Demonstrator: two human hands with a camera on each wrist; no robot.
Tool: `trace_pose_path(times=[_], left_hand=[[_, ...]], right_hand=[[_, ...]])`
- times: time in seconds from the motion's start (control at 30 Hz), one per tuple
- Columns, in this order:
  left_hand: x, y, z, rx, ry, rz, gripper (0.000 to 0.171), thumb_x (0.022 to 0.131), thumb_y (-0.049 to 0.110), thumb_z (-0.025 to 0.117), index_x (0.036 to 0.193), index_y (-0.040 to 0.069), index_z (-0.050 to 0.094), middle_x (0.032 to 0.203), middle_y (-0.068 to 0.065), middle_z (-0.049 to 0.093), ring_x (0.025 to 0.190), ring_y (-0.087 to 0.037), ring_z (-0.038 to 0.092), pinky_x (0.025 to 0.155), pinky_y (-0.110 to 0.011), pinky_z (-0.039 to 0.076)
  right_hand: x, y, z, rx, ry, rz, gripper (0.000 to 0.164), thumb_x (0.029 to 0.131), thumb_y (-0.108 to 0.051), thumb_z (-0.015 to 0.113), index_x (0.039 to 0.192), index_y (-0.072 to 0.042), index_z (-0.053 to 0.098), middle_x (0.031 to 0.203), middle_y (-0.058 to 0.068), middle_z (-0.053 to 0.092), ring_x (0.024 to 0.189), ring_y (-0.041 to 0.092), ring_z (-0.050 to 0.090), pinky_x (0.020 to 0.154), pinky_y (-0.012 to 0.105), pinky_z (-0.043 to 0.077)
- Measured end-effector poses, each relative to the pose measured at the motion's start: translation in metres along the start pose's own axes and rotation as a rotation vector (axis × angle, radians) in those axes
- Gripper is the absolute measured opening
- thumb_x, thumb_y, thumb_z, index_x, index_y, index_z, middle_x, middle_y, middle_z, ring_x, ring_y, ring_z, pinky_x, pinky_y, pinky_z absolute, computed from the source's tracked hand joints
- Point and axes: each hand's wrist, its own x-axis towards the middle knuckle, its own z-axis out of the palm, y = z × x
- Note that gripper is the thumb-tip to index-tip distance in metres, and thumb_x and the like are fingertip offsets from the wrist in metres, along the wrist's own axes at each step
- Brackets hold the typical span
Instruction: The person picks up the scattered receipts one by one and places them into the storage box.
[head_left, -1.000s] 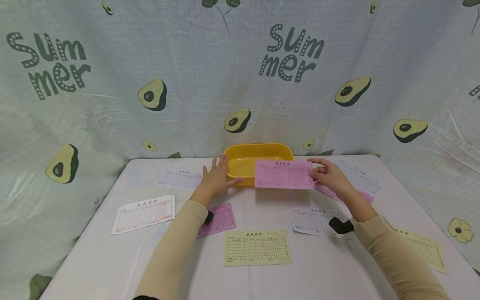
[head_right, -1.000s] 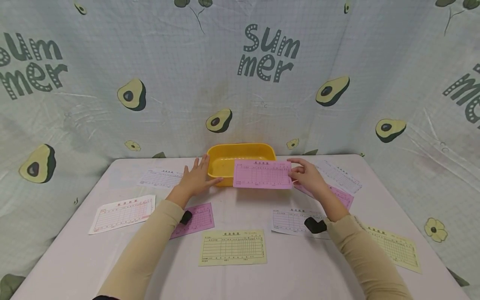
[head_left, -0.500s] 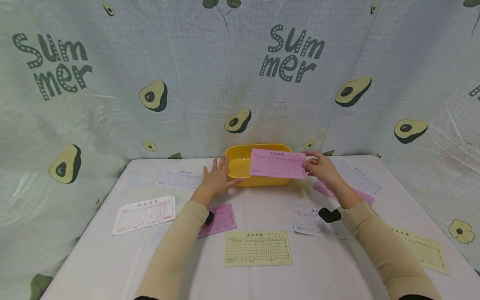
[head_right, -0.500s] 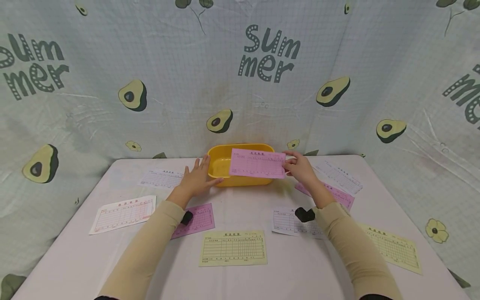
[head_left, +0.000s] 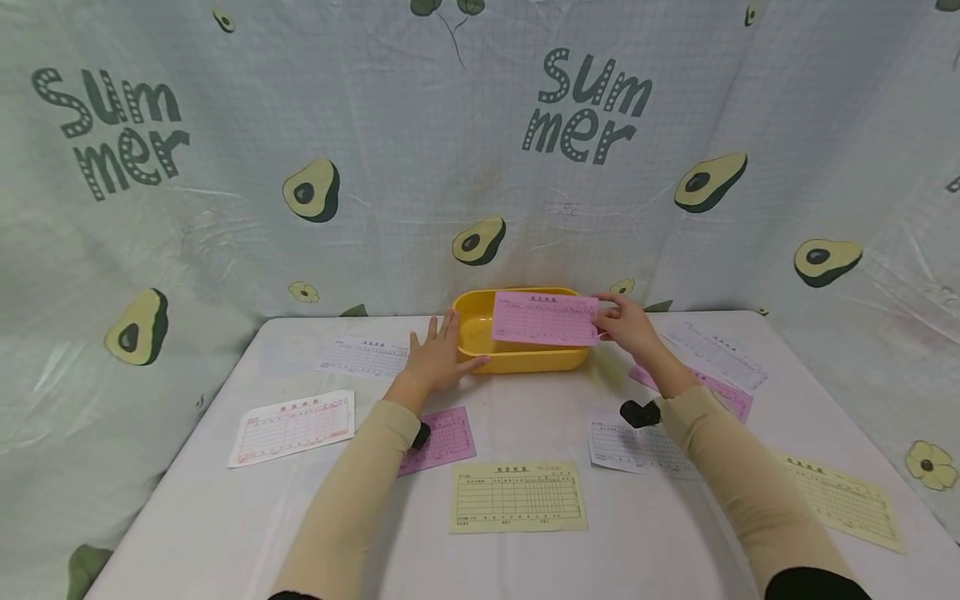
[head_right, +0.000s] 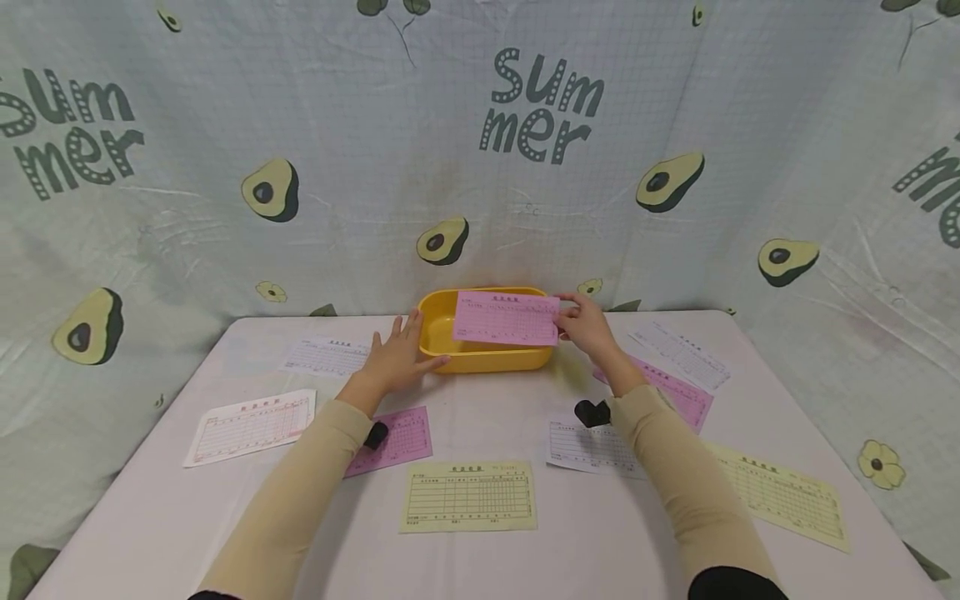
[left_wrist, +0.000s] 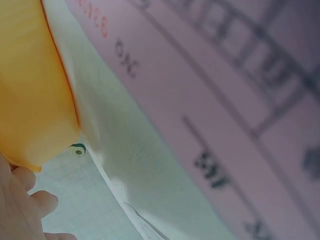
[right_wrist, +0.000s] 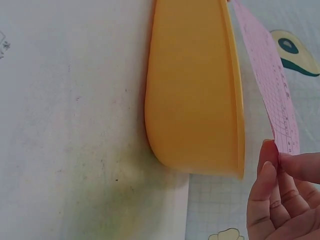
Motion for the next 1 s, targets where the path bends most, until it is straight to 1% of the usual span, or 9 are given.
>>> trace_pose_path(times=[0.13,0.23,0.4,0.6,0.83,1.0], left_hand=[[0.001,0.0,0.0,0.014,-0.003,0.0,0.112,0.094,0.075,0.049,0.164,0.003,-0.001,0.171,-0.012,-0.001,0.156,-0.038,0.001,0.12,-0.067,0.004],[0.002,0.0,0.0,0.011,-0.007,0.001,0.112,0.094,0.075,0.049,0.164,0.003,-0.001,0.171,-0.012,-0.001,0.156,-0.038,0.001,0.12,-0.066,0.003],[0.003,-0.001,0.0,0.009,-0.015,-0.001,0.112,0.094,0.075,0.05,0.164,0.004,-0.002,0.171,-0.011,-0.002,0.156,-0.037,0.0,0.12,-0.066,0.003],[0.002,0.0,0.001,0.012,-0.015,-0.007,0.112,0.094,0.075,0.049,0.164,0.004,-0.001,0.171,-0.012,-0.001,0.156,-0.037,0.001,0.12,-0.066,0.003],[0.002,0.002,0.0,0.015,-0.005,-0.004,0.109,0.095,0.072,0.05,0.164,0.004,-0.001,0.171,-0.012,-0.001,0.156,-0.038,0.002,0.12,-0.067,0.003],[0.002,0.003,-0.001,0.025,-0.006,-0.015,0.11,0.095,0.072,0.05,0.164,0.004,-0.001,0.171,-0.012,-0.001,0.156,-0.038,0.003,0.12,-0.067,0.003]], right_hand=[[0.006,-0.001,0.003,0.023,-0.01,0.0,0.052,0.105,-0.004,0.055,0.154,0.001,0.039,0.126,0.029,0.062,0.09,0.017,0.066,0.078,0.023,0.059],[0.01,-0.002,0.007,0.023,-0.02,-0.003,0.051,0.105,-0.004,0.055,0.154,0.001,0.04,0.126,0.029,0.062,0.089,0.018,0.066,0.075,0.02,0.058],[0.014,-0.005,0.015,-0.015,-0.034,-0.021,0.051,0.105,-0.002,0.055,0.153,0.002,0.039,0.122,0.029,0.063,0.089,0.019,0.064,0.071,0.018,0.054],[0.023,-0.006,0.022,-0.078,-0.039,-0.035,0.052,0.104,-0.003,0.055,0.154,0.001,0.04,0.113,0.024,0.064,0.085,0.02,0.062,0.07,0.018,0.054],[0.03,-0.008,0.03,-0.118,-0.041,-0.048,0.051,0.104,-0.003,0.056,0.153,0.001,0.041,0.114,0.025,0.064,0.085,0.024,0.064,0.07,0.022,0.056],[0.035,-0.011,0.038,-0.152,-0.031,-0.028,0.052,0.104,-0.005,0.057,0.153,0.001,0.042,0.115,0.025,0.065,0.087,0.027,0.065,0.073,0.025,0.058]])
